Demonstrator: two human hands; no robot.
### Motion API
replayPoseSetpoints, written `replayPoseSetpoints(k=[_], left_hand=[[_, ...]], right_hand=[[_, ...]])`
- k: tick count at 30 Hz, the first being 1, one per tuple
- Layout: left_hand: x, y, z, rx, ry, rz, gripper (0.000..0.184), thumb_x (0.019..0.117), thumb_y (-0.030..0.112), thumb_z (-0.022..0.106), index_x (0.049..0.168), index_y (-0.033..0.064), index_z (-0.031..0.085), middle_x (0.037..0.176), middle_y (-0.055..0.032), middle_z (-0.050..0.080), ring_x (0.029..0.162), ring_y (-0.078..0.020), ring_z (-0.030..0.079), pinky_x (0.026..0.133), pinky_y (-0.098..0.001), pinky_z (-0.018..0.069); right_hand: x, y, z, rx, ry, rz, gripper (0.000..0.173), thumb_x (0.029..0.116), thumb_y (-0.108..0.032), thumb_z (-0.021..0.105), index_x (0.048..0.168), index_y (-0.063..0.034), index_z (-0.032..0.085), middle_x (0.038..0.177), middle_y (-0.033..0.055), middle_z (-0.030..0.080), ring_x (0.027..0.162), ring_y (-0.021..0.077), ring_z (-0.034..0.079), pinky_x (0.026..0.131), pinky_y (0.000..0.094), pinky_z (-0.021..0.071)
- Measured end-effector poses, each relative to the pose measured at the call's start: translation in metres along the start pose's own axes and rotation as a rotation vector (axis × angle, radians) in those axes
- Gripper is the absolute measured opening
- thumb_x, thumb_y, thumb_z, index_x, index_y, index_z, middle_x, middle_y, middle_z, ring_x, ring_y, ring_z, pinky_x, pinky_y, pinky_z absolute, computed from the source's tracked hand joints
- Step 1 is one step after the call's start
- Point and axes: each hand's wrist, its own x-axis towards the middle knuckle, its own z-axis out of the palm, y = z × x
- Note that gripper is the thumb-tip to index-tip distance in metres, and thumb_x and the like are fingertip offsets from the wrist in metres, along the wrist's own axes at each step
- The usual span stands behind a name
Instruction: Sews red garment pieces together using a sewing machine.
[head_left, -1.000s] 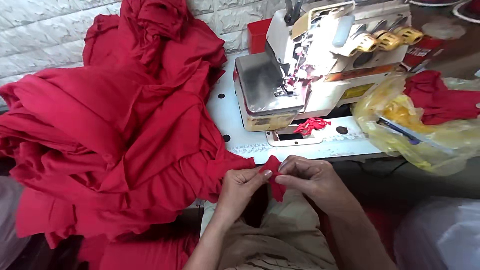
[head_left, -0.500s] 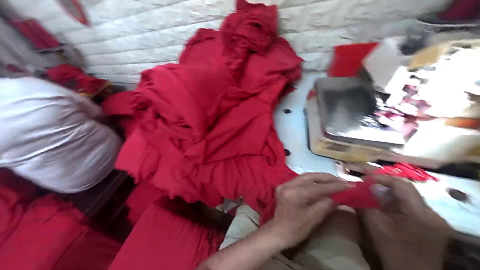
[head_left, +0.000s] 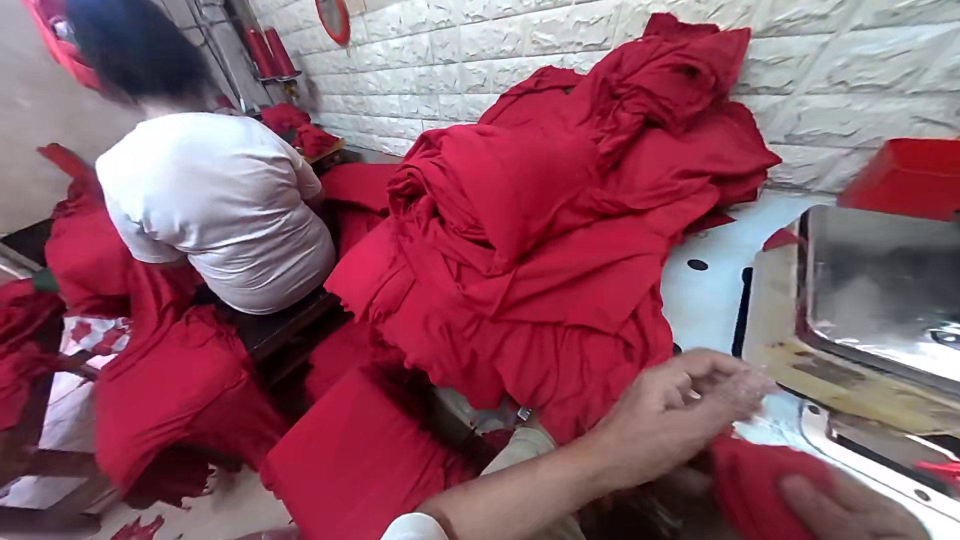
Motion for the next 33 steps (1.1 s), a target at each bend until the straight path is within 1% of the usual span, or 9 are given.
replayPoseSetpoints(k=[4,8,13,18,23,26,28,31,33], left_hand=[[-0.002,-0.002,-0.003,0.312,-0.043,0.150,0.043,0.0931,0.008,0.070,0.123,-0.0154,0.050,0.081,-0.0114,0.063,0.069,-0.0106,0.059,0.065,-0.0253,0.0513],[-0.007,-0.006,-0.002,0.149,-0.143,0.078,0.035,0.1000,-0.002,0.056,0.130,-0.0160,0.046,0.087,-0.0101,0.065,0.073,-0.0071,0.062,0.069,-0.0243,0.0552],[-0.010,-0.021,-0.002,0.023,-0.065,0.042,0.027,0.1009,-0.001,0.053,0.128,-0.0066,0.049,0.086,0.0009,0.069,0.076,-0.0034,0.066,0.072,-0.0242,0.0574],[-0.009,-0.028,0.003,0.069,-0.005,0.064,0.028,0.0970,-0.004,0.059,0.123,-0.0024,0.049,0.083,-0.0008,0.072,0.074,-0.0068,0.069,0.072,-0.0255,0.0597],[-0.011,-0.035,0.011,0.267,-0.086,0.152,0.009,0.0970,-0.002,0.059,0.104,-0.0067,0.062,0.086,-0.0028,0.070,0.076,-0.0043,0.067,0.071,-0.0218,0.0583],[-0.016,-0.033,0.002,0.500,-0.261,0.217,0.020,0.0959,-0.003,0.054,0.098,-0.0043,0.074,0.092,-0.0100,0.072,0.083,-0.0087,0.068,0.077,-0.0220,0.0576],[-0.022,-0.027,-0.005,0.699,-0.398,0.195,0.025,0.0961,0.000,0.054,0.109,-0.0018,0.074,0.098,-0.0129,0.073,0.089,-0.0155,0.071,0.083,-0.0267,0.0580],[-0.029,-0.021,-0.013,0.899,-0.568,0.146,0.026,0.0971,0.009,0.062,0.119,-0.0033,0.070,0.106,-0.0165,0.071,0.098,-0.0249,0.071,0.091,-0.0352,0.0578],[-0.029,-0.023,-0.015,0.920,-0.520,0.196,0.020,0.1000,0.018,0.063,0.103,0.0013,0.074,0.099,-0.0131,0.070,0.094,-0.0240,0.069,0.088,-0.0355,0.0570]], right_hand=[[0.008,-0.004,0.001,-0.112,0.288,-0.099,0.035,0.1056,-0.007,0.050,0.106,-0.0313,0.075,0.097,-0.0229,0.075,0.086,-0.0092,0.068,0.079,0.0130,0.0567],[0.008,-0.002,0.007,-0.060,0.395,-0.037,0.033,0.1063,-0.010,0.044,0.108,-0.0267,0.072,0.094,-0.0178,0.075,0.081,-0.0048,0.069,0.072,0.0151,0.0582],[0.003,0.009,0.005,0.106,0.480,-0.015,0.018,0.1019,-0.017,0.058,0.105,-0.0168,0.076,0.092,-0.0050,0.076,0.081,0.0046,0.072,0.074,0.0236,0.0620],[-0.010,0.027,-0.010,-0.695,0.709,-0.306,0.029,0.0958,-0.030,0.071,0.113,-0.0115,0.056,0.099,-0.0048,0.065,0.088,-0.0016,0.060,0.076,0.0150,0.0503],[-0.018,0.023,-0.003,-0.919,0.544,-0.223,0.022,0.1004,-0.027,0.059,0.104,-0.0056,0.061,0.076,-0.0015,0.064,0.069,0.0062,0.058,0.076,0.0325,0.0485],[-0.026,0.020,-0.008,-0.876,0.515,-0.267,0.015,0.1015,-0.019,0.054,0.105,-0.0073,0.062,0.078,-0.0019,0.062,0.068,0.0021,0.055,0.067,0.0205,0.0470],[-0.035,0.012,-0.018,-0.773,0.445,-0.324,0.013,0.1024,-0.019,0.054,0.104,-0.0112,0.064,0.085,-0.0043,0.064,0.076,-0.0047,0.056,0.071,0.0115,0.0473],[-0.046,0.002,-0.034,-0.897,0.301,-0.316,0.024,0.0995,-0.015,0.049,0.092,-0.0108,0.071,0.086,0.0001,0.071,0.084,0.0050,0.063,0.082,0.0215,0.0478],[-0.052,0.003,-0.041,-1.119,0.191,-0.193,0.030,0.0954,-0.015,0.045,0.083,-0.0112,0.072,0.082,0.0030,0.073,0.077,0.0146,0.066,0.072,0.0334,0.0486]])
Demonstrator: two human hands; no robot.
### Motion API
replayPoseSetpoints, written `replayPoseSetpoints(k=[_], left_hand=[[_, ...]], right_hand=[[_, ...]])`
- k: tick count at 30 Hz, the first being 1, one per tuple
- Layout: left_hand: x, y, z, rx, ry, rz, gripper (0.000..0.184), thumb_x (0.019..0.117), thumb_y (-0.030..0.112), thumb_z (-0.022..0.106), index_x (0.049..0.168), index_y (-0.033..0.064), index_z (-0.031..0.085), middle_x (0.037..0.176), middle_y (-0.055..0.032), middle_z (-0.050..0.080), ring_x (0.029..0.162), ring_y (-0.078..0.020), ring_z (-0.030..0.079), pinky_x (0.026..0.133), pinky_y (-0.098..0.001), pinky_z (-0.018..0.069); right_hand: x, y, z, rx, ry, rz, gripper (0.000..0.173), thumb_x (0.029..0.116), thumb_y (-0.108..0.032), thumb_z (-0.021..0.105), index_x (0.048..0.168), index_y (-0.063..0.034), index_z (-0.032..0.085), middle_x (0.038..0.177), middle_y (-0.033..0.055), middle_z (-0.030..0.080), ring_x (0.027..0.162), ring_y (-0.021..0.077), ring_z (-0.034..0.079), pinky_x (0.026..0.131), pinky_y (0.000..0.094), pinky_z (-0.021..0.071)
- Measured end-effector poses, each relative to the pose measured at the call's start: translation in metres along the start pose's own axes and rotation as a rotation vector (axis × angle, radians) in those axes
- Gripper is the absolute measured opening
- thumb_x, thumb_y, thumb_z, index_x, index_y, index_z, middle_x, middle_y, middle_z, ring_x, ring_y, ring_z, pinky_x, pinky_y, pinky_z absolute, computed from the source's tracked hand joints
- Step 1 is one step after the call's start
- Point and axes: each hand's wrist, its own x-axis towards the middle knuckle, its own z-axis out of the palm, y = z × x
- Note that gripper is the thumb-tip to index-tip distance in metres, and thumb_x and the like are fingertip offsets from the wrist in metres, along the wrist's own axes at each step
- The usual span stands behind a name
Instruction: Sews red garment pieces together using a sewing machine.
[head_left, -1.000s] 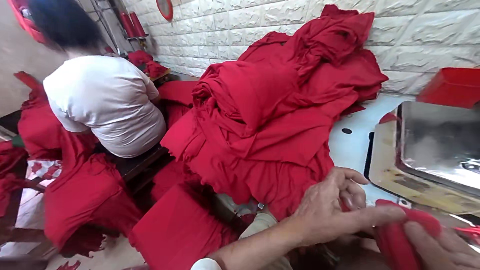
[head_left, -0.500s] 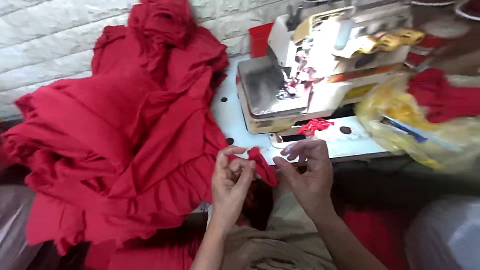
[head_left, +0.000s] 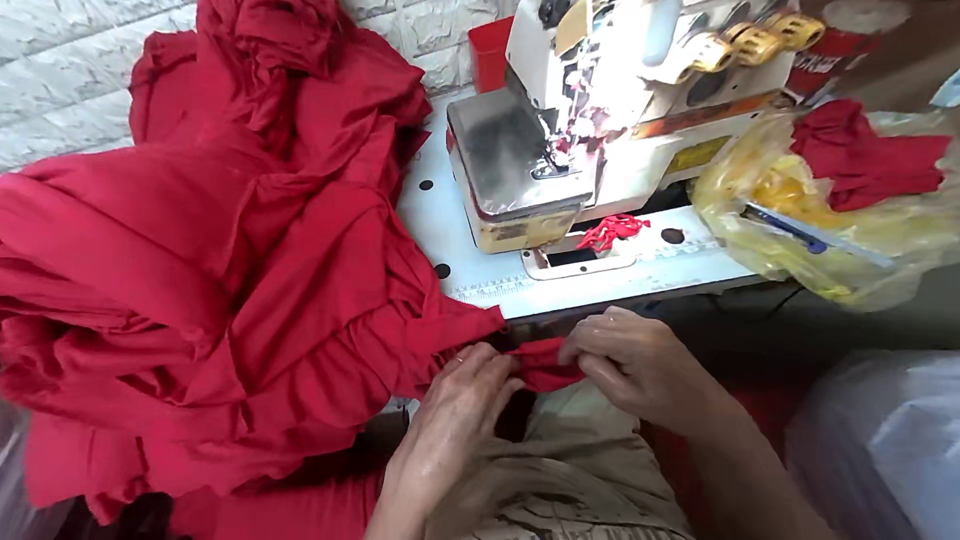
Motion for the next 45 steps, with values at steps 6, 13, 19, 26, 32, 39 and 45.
replayPoseSetpoints(k=[6,13,19,26,32,39,45], left_hand=[[0.009,-0.008,-0.004,-0.829,0.215,-0.024,0.029,0.1085,0.023,0.049,0.091,0.0084,0.067,0.103,-0.0002,0.070,0.112,-0.0085,0.062,0.103,-0.0299,0.0476],[0.003,-0.020,0.005,-1.161,-0.263,-0.039,0.021,0.1012,0.027,0.064,0.090,0.0104,0.068,0.076,0.0131,0.064,0.071,0.0095,0.057,0.064,-0.0109,0.0468],[-0.013,-0.022,0.001,-1.125,-0.286,0.001,0.017,0.1020,0.018,0.063,0.091,0.0051,0.066,0.078,0.0103,0.064,0.074,0.0087,0.057,0.067,-0.0115,0.0469],[-0.019,-0.025,0.002,-1.368,-0.247,-0.026,0.016,0.1047,0.025,0.059,0.104,0.0132,0.070,0.091,0.0074,0.073,0.081,0.0016,0.069,0.072,-0.0183,0.0575],[-0.004,-0.017,0.009,-1.786,-0.061,-0.204,0.055,0.1012,0.045,0.058,0.144,0.0119,0.052,0.132,-0.0172,0.067,0.109,-0.0286,0.072,0.083,-0.0381,0.0635],[0.010,-0.018,0.014,-1.784,-0.076,-0.272,0.047,0.1008,0.043,0.060,0.138,0.0147,0.056,0.125,-0.0067,0.070,0.111,-0.0190,0.071,0.092,-0.0374,0.0603],[0.020,-0.011,0.011,-1.287,-0.083,-0.211,0.037,0.0977,0.007,0.065,0.132,-0.0029,0.053,0.115,-0.0015,0.073,0.102,-0.0084,0.070,0.091,-0.0298,0.0585]], right_hand=[[0.000,0.009,0.014,0.704,-0.142,0.075,0.043,0.1049,-0.037,0.055,0.082,-0.0044,0.068,0.099,0.0015,0.064,0.097,0.0005,0.058,0.084,0.0165,0.0491],[0.007,0.004,0.035,0.993,0.207,0.160,0.027,0.1060,-0.030,0.053,0.098,-0.0185,0.076,0.104,-0.0076,0.071,0.097,0.0021,0.065,0.085,0.0205,0.0547],[0.016,0.005,0.063,-0.132,0.225,0.169,0.024,0.0913,-0.039,0.072,0.090,-0.0159,0.078,0.112,0.0083,0.069,0.103,0.0255,0.060,0.089,0.0502,0.0394],[0.034,0.012,0.054,-0.118,0.314,0.249,0.018,0.0964,-0.025,0.066,0.099,-0.0118,0.077,0.100,0.0090,0.070,0.094,0.0265,0.064,0.080,0.0502,0.0458],[0.037,0.013,0.031,0.162,0.336,0.232,0.030,0.1043,-0.018,0.054,0.127,-0.0070,0.071,0.114,0.0056,0.073,0.101,0.0143,0.068,0.089,0.0366,0.0547],[0.023,0.003,0.013,0.332,0.042,-0.130,0.029,0.0951,-0.019,0.065,0.121,-0.0254,0.077,0.140,0.0026,0.061,0.138,0.0183,0.047,0.116,0.0426,0.0362],[0.030,-0.001,-0.002,0.119,0.219,-0.097,0.018,0.0892,-0.009,0.065,0.091,-0.0120,0.082,0.109,0.0013,0.073,0.100,0.0084,0.060,0.089,0.0240,0.0463]])
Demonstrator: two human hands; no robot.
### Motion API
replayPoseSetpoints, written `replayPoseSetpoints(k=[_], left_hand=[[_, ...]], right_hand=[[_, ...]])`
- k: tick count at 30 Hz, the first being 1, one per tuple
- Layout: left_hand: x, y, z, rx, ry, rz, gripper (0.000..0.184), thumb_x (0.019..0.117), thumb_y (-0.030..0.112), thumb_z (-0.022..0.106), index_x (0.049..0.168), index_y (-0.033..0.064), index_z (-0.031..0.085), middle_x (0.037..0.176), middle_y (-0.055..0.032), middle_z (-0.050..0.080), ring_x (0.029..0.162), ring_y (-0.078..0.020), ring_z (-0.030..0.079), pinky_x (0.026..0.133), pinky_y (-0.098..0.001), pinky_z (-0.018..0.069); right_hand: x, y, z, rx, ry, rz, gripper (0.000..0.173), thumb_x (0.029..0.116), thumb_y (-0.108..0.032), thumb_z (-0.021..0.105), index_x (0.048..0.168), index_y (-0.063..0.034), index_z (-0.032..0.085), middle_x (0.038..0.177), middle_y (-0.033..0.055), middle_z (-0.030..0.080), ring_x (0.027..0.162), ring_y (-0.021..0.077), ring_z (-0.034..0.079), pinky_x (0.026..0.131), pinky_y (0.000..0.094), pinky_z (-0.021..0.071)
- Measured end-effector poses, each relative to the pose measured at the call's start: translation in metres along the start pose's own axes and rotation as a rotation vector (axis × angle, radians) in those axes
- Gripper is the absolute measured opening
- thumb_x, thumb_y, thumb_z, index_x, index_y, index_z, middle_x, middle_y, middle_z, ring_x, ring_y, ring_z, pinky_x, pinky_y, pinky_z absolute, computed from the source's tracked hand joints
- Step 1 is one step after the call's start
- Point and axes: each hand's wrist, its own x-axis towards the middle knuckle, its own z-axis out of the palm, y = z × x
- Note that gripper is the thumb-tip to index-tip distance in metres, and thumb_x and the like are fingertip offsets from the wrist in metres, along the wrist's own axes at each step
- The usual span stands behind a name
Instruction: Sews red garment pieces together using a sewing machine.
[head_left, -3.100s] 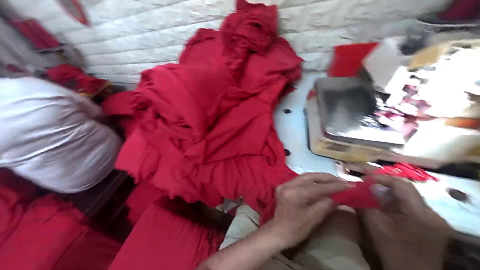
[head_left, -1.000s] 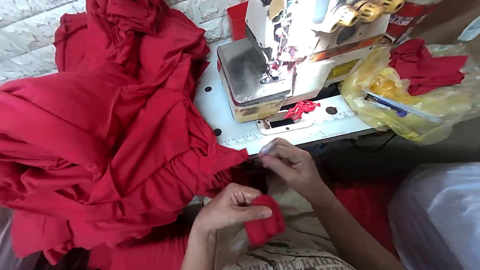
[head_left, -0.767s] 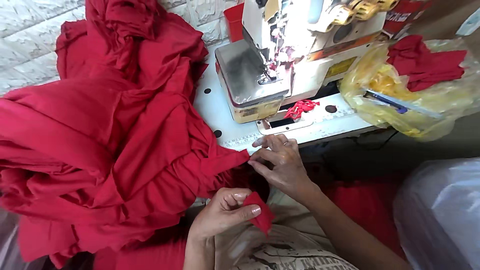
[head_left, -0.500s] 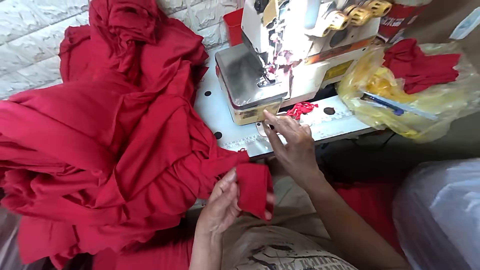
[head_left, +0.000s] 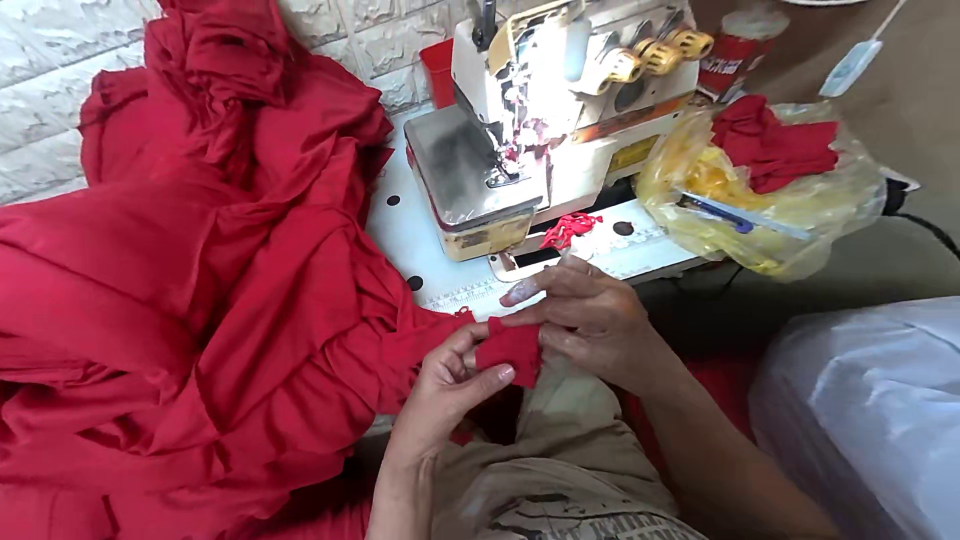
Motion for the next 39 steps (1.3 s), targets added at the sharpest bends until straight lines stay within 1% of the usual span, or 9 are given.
replayPoseSetpoints(k=[3,5,9,13,17,19,22,30,39], left_hand=[[0.001,0.005,0.003,0.047,0.060,0.016,0.048,0.0959,0.000,0.063,0.139,-0.0065,0.043,0.113,-0.0043,0.073,0.101,-0.0105,0.071,0.090,-0.0302,0.0589],[0.002,0.007,0.006,0.076,0.075,0.034,0.066,0.0910,0.004,0.071,0.144,-0.0063,0.032,0.117,-0.0067,0.071,0.106,-0.0127,0.070,0.095,-0.0327,0.0578],[0.006,0.008,0.022,0.294,0.240,-0.013,0.086,0.0770,0.007,0.084,0.144,-0.0034,0.031,0.107,-0.0082,0.071,0.098,-0.0125,0.072,0.089,-0.0312,0.0610],[0.011,-0.004,0.033,0.661,0.375,-0.001,0.065,0.0875,0.019,0.076,0.139,-0.0013,0.044,0.090,-0.0022,0.069,0.080,-0.0076,0.068,0.075,-0.0275,0.0583],[0.014,-0.016,0.035,1.134,0.460,0.260,0.028,0.0898,0.008,0.064,0.116,0.0014,0.068,0.113,-0.0134,0.067,0.106,-0.0228,0.065,0.090,-0.0360,0.0543],[0.014,-0.016,0.032,1.185,0.402,0.316,0.015,0.0940,0.006,0.062,0.104,0.0041,0.073,0.103,-0.0106,0.071,0.101,-0.0216,0.068,0.090,-0.0350,0.0551],[0.011,-0.014,0.030,1.165,0.328,0.284,0.016,0.0987,0.014,0.064,0.101,0.0028,0.076,0.093,-0.0068,0.072,0.088,-0.0139,0.070,0.082,-0.0273,0.0574],[0.008,-0.010,0.029,1.132,0.338,0.258,0.012,0.0947,0.013,0.069,0.096,0.0045,0.077,0.091,-0.0039,0.073,0.080,-0.0062,0.068,0.074,-0.0196,0.0570],[-0.017,0.007,0.028,1.412,0.352,0.167,0.015,0.0942,0.020,0.068,0.093,0.0071,0.076,0.085,-0.0043,0.074,0.079,-0.0161,0.071,0.074,-0.0335,0.0581]], right_hand=[[0.003,0.003,-0.011,0.127,0.007,0.114,0.011,0.0859,-0.003,0.067,0.091,-0.0039,0.077,0.107,0.0032,0.073,0.095,0.0014,0.067,0.081,0.0154,0.0565],[0.002,0.006,-0.016,0.309,-0.053,0.225,0.014,0.0880,-0.001,0.065,0.100,-0.0038,0.073,0.100,-0.0001,0.074,0.073,-0.0039,0.063,0.063,0.0120,0.0546],[-0.001,0.010,-0.023,0.328,-0.236,0.171,0.013,0.0921,-0.009,0.067,0.102,-0.0033,0.074,0.090,-0.0030,0.069,0.075,-0.0067,0.058,0.067,0.0085,0.0497],[-0.004,0.006,-0.019,0.245,-0.173,0.130,0.015,0.0946,-0.017,0.070,0.096,-0.0029,0.076,0.087,-0.0016,0.072,0.079,-0.0065,0.062,0.072,0.0087,0.0511],[-0.010,0.006,-0.017,0.174,-0.119,0.195,0.018,0.0975,-0.023,0.069,0.099,-0.0064,0.077,0.086,-0.0040,0.073,0.075,-0.0072,0.062,0.068,0.0094,0.0514],[-0.012,0.009,-0.018,0.152,-0.094,0.203,0.017,0.0969,-0.022,0.069,0.098,-0.0070,0.078,0.086,-0.0040,0.074,0.075,-0.0068,0.063,0.069,0.0096,0.0516],[-0.016,0.015,-0.019,0.077,-0.060,0.179,0.015,0.0943,-0.022,0.071,0.095,-0.0091,0.079,0.086,-0.0040,0.069,0.078,-0.0030,0.063,0.070,0.0128,0.0528],[-0.025,0.026,-0.022,-0.098,-0.164,0.094,0.019,0.0957,-0.025,0.068,0.097,-0.0111,0.081,0.080,-0.0021,0.067,0.078,0.0052,0.061,0.071,0.0193,0.0501],[-0.036,0.017,0.015,-0.140,-0.183,0.050,0.026,0.1013,-0.027,0.059,0.094,-0.0098,0.077,0.089,0.0041,0.075,0.082,0.0146,0.069,0.072,0.0294,0.0533]])
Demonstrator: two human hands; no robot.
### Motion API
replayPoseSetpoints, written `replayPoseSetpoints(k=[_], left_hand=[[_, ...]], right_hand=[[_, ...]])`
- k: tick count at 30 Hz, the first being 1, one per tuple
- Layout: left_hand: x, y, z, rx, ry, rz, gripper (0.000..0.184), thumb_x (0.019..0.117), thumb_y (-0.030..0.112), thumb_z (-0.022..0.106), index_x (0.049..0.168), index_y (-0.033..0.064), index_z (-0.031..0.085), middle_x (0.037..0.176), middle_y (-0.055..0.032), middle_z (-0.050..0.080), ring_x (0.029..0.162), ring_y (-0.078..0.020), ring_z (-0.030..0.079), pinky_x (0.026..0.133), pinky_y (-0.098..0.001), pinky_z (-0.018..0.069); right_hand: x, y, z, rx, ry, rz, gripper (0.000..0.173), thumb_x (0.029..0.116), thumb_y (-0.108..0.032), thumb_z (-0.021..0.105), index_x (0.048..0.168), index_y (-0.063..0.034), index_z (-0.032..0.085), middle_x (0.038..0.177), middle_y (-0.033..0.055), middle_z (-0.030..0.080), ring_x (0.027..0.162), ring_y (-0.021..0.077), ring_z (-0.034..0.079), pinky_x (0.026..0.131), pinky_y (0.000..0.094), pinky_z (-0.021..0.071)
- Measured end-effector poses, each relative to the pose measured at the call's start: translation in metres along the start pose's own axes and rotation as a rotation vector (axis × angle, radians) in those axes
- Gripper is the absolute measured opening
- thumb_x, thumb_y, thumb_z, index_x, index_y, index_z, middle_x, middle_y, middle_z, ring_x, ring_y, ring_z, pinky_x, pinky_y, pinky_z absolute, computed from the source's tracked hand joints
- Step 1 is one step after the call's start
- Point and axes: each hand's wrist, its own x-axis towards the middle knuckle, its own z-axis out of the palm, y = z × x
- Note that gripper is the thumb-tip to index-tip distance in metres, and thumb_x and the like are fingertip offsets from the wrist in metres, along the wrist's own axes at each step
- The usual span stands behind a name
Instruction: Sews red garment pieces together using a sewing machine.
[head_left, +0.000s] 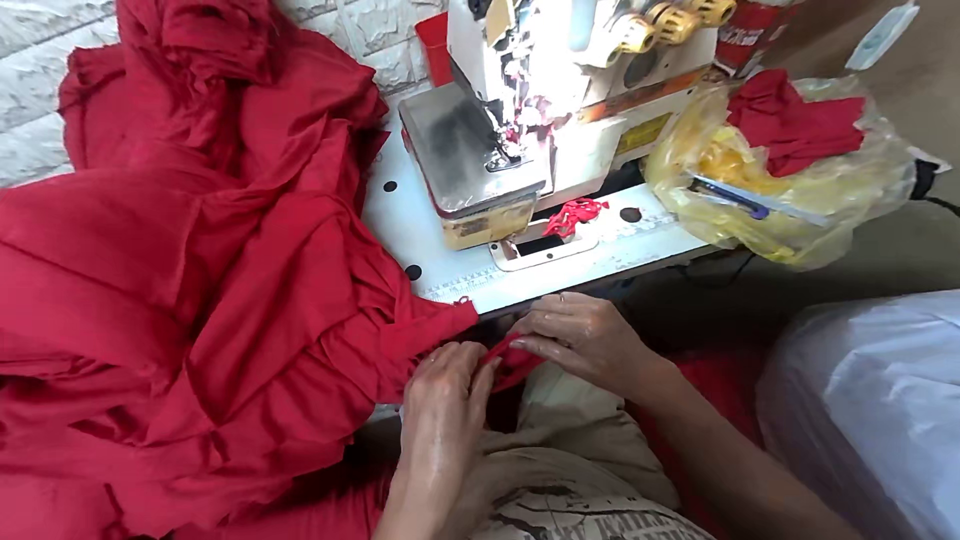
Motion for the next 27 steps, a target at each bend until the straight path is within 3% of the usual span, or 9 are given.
replayPoseSetpoints(k=[2,5,7,10,14,18,22,27], left_hand=[[-0.001,-0.006,-0.015,0.090,0.040,0.031,0.016,0.0928,0.024,0.070,0.091,0.0097,0.077,0.088,-0.0049,0.072,0.083,-0.0198,0.068,0.076,-0.0398,0.0509],[0.005,-0.020,-0.029,0.226,0.065,0.077,0.019,0.0938,0.031,0.068,0.088,0.0145,0.076,0.106,-0.0056,0.073,0.096,-0.0237,0.067,0.084,-0.0481,0.0446],[0.011,-0.032,-0.030,0.270,0.029,0.099,0.020,0.0947,0.031,0.068,0.087,0.0150,0.076,0.120,-0.0047,0.073,0.107,-0.0253,0.066,0.090,-0.0535,0.0408],[0.021,-0.051,-0.025,0.296,-0.041,0.154,0.019,0.0943,0.031,0.068,0.089,0.0157,0.077,0.117,-0.0005,0.074,0.114,-0.0242,0.064,0.095,-0.0563,0.0379],[0.027,-0.063,-0.021,0.246,-0.066,0.195,0.018,0.0955,0.031,0.066,0.091,0.0169,0.076,0.103,0.0020,0.074,0.108,-0.0197,0.064,0.093,-0.0510,0.0371],[0.024,-0.068,-0.022,0.182,-0.044,0.187,0.020,0.0968,0.033,0.065,0.090,0.0177,0.076,0.101,0.0031,0.075,0.104,-0.0165,0.065,0.092,-0.0483,0.0358],[0.020,-0.072,-0.024,0.172,-0.054,0.187,0.022,0.0981,0.034,0.063,0.090,0.0174,0.076,0.103,0.0032,0.076,0.106,-0.0158,0.065,0.093,-0.0480,0.0352],[0.018,-0.073,-0.029,0.102,-0.048,0.205,0.019,0.0981,0.029,0.064,0.092,0.0158,0.076,0.102,0.0030,0.075,0.107,-0.0139,0.064,0.094,-0.0444,0.0348]], right_hand=[[0.006,-0.004,0.012,0.073,0.014,-0.024,0.026,0.1023,-0.026,0.059,0.096,-0.0088,0.076,0.096,0.0058,0.073,0.092,0.0160,0.067,0.081,0.0325,0.0519],[0.022,-0.007,0.023,0.161,0.012,-0.051,0.026,0.1035,-0.024,0.058,0.096,-0.0067,0.075,0.122,0.0086,0.071,0.112,0.0152,0.066,0.099,0.0338,0.0495],[0.032,-0.004,0.029,0.202,-0.019,-0.054,0.026,0.1035,-0.022,0.058,0.094,-0.0043,0.074,0.131,0.0090,0.068,0.117,0.0156,0.065,0.101,0.0335,0.0499],[0.040,0.006,0.038,0.245,-0.064,-0.038,0.024,0.1014,-0.020,0.059,0.092,-0.0022,0.072,0.132,0.0104,0.067,0.118,0.0180,0.065,0.101,0.0359,0.0508],[0.039,0.014,0.041,0.296,-0.096,-0.039,0.024,0.1016,-0.022,0.059,0.097,-0.0032,0.074,0.124,0.0101,0.071,0.120,0.0171,0.064,0.103,0.0359,0.0486],[0.039,0.016,0.041,0.369,-0.081,-0.040,0.022,0.0994,-0.020,0.063,0.094,-0.0036,0.076,0.118,0.0085,0.072,0.114,0.0134,0.065,0.099,0.0333,0.0474],[0.039,0.013,0.042,0.432,-0.085,-0.054,0.020,0.0979,-0.019,0.065,0.094,-0.0044,0.078,0.121,0.0062,0.073,0.119,0.0100,0.064,0.105,0.0321,0.0455],[0.041,0.010,0.044,0.474,-0.081,-0.063,0.019,0.0971,-0.017,0.065,0.093,-0.0038,0.078,0.116,0.0059,0.074,0.113,0.0087,0.065,0.101,0.0299,0.0470]])
